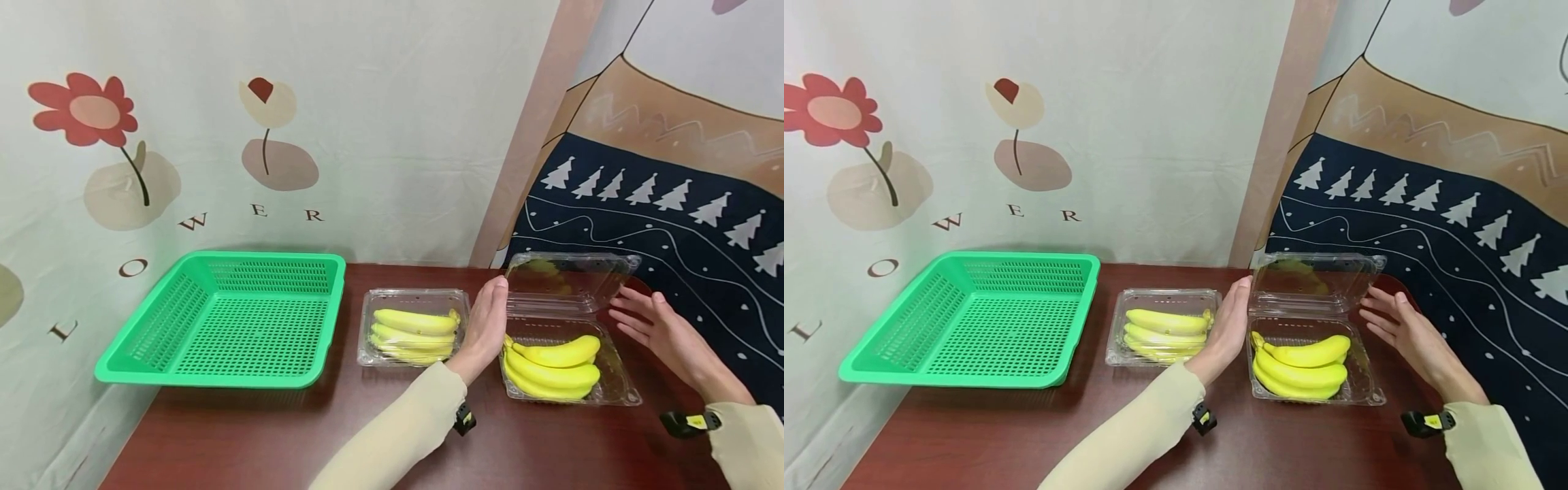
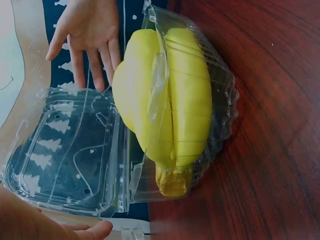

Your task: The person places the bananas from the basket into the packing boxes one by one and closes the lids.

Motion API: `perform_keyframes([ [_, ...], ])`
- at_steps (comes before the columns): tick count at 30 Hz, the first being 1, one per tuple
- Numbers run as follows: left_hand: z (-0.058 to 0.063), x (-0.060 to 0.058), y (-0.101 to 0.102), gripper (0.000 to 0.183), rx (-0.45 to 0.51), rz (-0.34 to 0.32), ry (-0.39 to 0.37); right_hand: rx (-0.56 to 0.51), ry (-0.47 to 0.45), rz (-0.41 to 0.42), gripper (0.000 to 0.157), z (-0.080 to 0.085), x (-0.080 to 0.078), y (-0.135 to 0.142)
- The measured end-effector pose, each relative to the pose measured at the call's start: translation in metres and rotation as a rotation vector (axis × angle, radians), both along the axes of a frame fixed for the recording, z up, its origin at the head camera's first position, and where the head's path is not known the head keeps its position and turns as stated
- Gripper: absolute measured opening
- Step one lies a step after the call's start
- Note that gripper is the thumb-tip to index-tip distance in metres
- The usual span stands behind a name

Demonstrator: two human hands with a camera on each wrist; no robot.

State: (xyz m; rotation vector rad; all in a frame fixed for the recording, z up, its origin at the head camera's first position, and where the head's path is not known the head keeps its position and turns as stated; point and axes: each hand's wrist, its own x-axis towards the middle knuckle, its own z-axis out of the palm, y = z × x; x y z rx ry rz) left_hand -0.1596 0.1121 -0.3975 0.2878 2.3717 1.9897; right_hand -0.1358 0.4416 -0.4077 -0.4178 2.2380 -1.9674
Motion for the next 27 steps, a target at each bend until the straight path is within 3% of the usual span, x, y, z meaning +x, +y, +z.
perform_keyframes([
  [11,0.005,0.016,-0.004,0.066,-0.026,-0.019,-0.107,-0.039,0.000,0.017,0.053,0.000,0.014,0.003],
  [27,0.001,0.030,-0.013,0.076,-0.055,-0.176,-0.060,-0.006,0.007,0.045,0.062,-0.003,0.030,0.005],
])
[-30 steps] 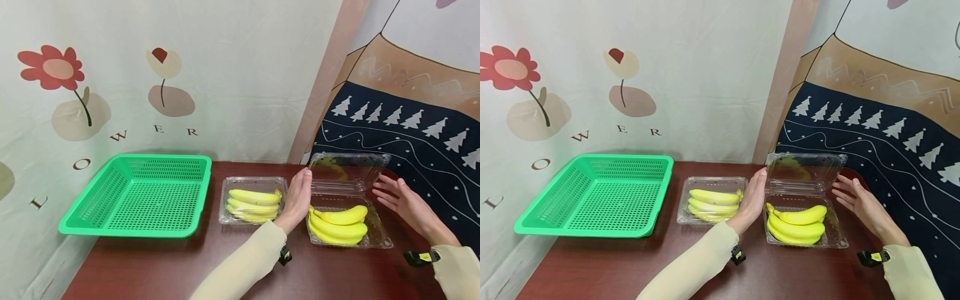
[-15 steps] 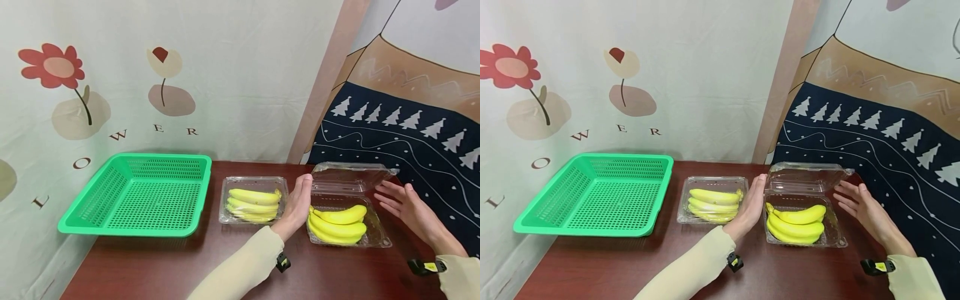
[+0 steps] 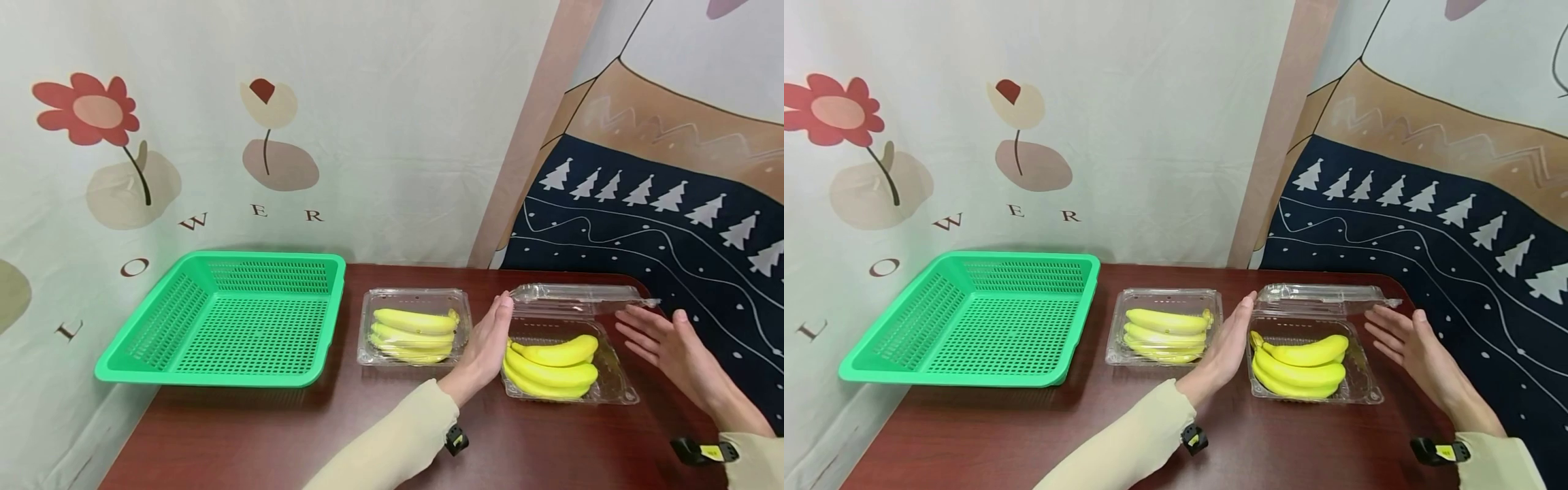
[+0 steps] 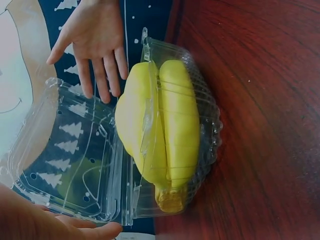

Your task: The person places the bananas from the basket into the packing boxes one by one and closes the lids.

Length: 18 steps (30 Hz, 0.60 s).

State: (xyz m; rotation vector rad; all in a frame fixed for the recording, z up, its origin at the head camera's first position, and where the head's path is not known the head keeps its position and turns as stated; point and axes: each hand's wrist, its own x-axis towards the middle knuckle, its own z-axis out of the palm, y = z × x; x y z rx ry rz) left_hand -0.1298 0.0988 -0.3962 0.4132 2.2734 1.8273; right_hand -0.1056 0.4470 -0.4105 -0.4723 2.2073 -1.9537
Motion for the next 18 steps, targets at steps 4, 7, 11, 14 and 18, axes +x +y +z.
perform_keyframes([
  [4,-0.001,0.004,0.000,0.075,-0.008,0.000,0.000,0.004,0.005,0.010,0.061,-0.001,0.003,0.001],
  [7,-0.002,0.005,0.000,0.074,-0.010,0.003,0.005,0.014,0.000,-0.002,0.059,-0.003,0.005,0.000],
  [11,-0.003,0.009,0.000,0.073,-0.016,-0.001,0.021,0.045,0.001,-0.026,0.058,-0.005,0.008,-0.001],
  [14,-0.004,0.011,0.000,0.074,-0.022,-0.007,0.016,0.058,0.011,-0.023,0.059,-0.006,0.010,-0.001],
  [18,-0.006,0.014,-0.001,0.074,-0.021,-0.019,0.003,0.052,0.017,0.000,0.060,-0.007,0.014,-0.001],
])
